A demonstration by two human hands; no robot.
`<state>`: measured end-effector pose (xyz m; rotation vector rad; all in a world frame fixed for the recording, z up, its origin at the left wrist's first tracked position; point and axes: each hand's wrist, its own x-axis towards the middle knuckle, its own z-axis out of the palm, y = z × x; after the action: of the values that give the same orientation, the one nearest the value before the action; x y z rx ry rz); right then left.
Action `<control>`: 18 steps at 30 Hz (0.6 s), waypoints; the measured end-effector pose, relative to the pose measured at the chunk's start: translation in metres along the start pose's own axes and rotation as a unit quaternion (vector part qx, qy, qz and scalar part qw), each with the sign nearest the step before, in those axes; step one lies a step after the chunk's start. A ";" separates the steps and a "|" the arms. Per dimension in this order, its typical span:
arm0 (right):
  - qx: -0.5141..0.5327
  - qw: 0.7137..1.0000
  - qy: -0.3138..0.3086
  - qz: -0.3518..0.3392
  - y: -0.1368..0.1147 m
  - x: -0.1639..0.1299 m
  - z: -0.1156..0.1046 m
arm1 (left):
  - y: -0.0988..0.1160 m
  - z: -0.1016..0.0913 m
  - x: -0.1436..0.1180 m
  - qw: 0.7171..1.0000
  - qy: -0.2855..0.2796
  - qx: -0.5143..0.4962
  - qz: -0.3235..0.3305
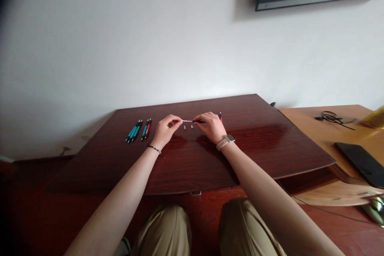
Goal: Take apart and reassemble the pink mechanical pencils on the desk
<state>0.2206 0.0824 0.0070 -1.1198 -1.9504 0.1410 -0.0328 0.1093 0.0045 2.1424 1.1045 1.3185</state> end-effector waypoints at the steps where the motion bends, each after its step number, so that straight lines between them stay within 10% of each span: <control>1: 0.001 1.000 -0.002 -0.001 0.000 0.000 0.000 | 0.000 0.000 0.000 1.000 0.000 0.000 -0.004; 18: 0.023 1.000 0.002 -0.001 0.002 0.000 0.001 | -0.001 0.003 0.000 1.000 -0.010 0.007 -0.019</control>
<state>0.2218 0.0840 0.0055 -1.0876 -1.9346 0.1802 -0.0304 0.1098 0.0028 2.1297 1.1450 1.2742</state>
